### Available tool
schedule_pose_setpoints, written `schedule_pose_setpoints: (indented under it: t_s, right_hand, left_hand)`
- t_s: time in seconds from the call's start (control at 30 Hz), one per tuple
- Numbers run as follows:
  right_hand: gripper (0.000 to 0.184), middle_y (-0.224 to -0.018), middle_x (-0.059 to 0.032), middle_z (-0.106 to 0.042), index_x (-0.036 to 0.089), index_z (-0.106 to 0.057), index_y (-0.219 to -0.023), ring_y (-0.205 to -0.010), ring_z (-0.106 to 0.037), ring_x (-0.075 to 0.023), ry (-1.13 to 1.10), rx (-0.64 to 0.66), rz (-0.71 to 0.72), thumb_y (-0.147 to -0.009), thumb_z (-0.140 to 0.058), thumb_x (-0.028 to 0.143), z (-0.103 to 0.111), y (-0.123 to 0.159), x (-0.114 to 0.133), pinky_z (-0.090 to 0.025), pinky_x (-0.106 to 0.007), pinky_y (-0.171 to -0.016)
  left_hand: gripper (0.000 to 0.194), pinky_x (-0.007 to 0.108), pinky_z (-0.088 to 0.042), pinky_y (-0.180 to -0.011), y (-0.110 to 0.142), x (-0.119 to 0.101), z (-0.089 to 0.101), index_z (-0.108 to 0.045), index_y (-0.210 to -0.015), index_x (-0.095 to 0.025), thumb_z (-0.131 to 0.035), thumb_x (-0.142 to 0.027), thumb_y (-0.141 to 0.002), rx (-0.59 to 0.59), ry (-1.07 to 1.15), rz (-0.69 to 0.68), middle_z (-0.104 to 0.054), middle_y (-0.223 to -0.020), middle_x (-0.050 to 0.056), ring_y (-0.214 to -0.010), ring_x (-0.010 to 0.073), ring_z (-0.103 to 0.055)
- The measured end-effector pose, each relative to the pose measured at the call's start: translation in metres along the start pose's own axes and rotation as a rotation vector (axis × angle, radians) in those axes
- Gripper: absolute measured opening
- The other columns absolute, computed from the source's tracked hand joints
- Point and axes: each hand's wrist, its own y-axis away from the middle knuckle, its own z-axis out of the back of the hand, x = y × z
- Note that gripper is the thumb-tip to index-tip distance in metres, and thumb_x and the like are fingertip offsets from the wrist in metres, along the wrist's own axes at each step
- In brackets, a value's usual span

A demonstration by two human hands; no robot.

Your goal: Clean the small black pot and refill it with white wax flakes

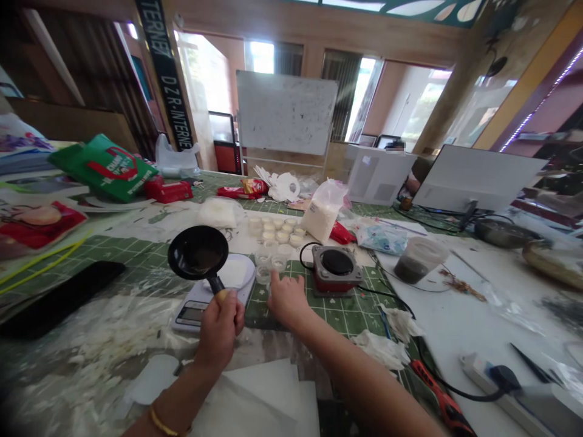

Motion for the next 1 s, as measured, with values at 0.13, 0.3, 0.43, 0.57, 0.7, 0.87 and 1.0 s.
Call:
schedule_pose_setpoints:
  t_s: [0.13, 0.3, 0.43, 0.57, 0.7, 0.87, 1.0]
  right_hand:
    - [0.071, -0.106, -0.0165, -0.061, 0.010, -0.026, -0.134, -0.104, -0.053, -0.0266, -0.102, 0.005, 0.001, -0.075, -0.053, 0.037, 0.005, 0.008, -0.002, -0.019, -0.047, -0.099]
    - [0.067, -0.129, -0.0158, -0.046, 0.014, -0.033, -0.132, -0.118, -0.042, -0.0260, -0.151, -0.078, 0.026, -0.073, -0.057, 0.037, 0.038, 0.049, -0.027, -0.027, -0.042, -0.098]
    - [0.050, -0.120, -0.0132, -0.054, 0.014, -0.044, -0.123, -0.111, -0.045, -0.0248, -0.193, -0.074, 0.047, -0.077, -0.054, 0.030, 0.052, 0.103, -0.037, -0.033, -0.041, -0.095]
    - [0.036, -0.103, -0.0082, -0.060, 0.022, -0.053, -0.113, -0.100, -0.048, -0.0222, -0.285, 0.107, 0.268, -0.079, -0.052, 0.037, 0.046, 0.144, -0.017, -0.036, -0.039, -0.089]
    - [0.037, -0.094, -0.0091, -0.060, 0.020, -0.054, -0.108, -0.091, -0.047, -0.0248, -0.184, 0.244, 0.350, -0.076, -0.055, 0.039, 0.031, 0.154, 0.001, -0.034, -0.044, -0.087]
    - [0.012, -0.078, -0.0068, -0.058, 0.017, -0.056, -0.084, -0.078, -0.045, -0.0194, -0.101, 0.213, 0.452, -0.076, -0.050, 0.022, 0.021, 0.143, -0.003, -0.032, -0.040, -0.086]
    - [0.011, -0.079, -0.0070, -0.058, 0.017, -0.057, -0.081, -0.082, -0.045, -0.0192, -0.069, 0.096, 0.414, -0.078, -0.047, 0.019, 0.021, 0.136, -0.011, -0.027, -0.042, -0.091]
  left_hand:
    - [0.036, 0.013, -0.021, -0.033, 0.002, 0.003, -0.002, -0.036, -0.062, -0.018, -0.051, -0.047, -0.078, 0.074, -0.079, 0.046, -0.036, -0.043, -0.009, -0.035, 0.0023, -0.028]
    - [0.035, 0.013, -0.018, -0.033, 0.004, 0.000, -0.004, -0.035, -0.064, -0.019, -0.055, -0.045, -0.075, 0.164, -0.116, 0.117, -0.033, -0.044, -0.011, -0.035, 0.0020, -0.026]
    - [0.034, 0.013, -0.017, -0.033, 0.005, -0.004, -0.005, -0.034, -0.063, -0.019, -0.057, -0.041, -0.074, 0.162, -0.118, 0.133, -0.031, -0.044, -0.011, -0.035, 0.0017, -0.024]
    - [0.031, 0.013, -0.018, -0.032, 0.002, -0.004, -0.004, -0.036, -0.064, -0.019, -0.057, -0.040, -0.075, 0.167, -0.124, 0.118, -0.034, -0.044, -0.010, -0.035, 0.0021, -0.025]
    - [0.031, 0.013, -0.019, -0.032, 0.001, -0.007, -0.002, -0.037, -0.065, -0.018, -0.059, -0.038, -0.074, 0.185, -0.119, 0.134, -0.035, -0.046, -0.010, -0.035, 0.0016, -0.027]
    - [0.028, 0.012, -0.019, -0.032, 0.004, -0.030, -0.002, -0.046, -0.070, -0.016, -0.062, -0.039, -0.071, 0.218, -0.141, 0.209, -0.037, -0.046, -0.009, -0.035, 0.0012, -0.028]
    - [0.028, 0.011, -0.019, -0.031, 0.005, -0.060, 0.003, -0.055, -0.080, -0.014, -0.065, -0.037, -0.069, 0.330, -0.111, 0.316, -0.036, -0.048, -0.009, -0.034, -0.0001, -0.024]
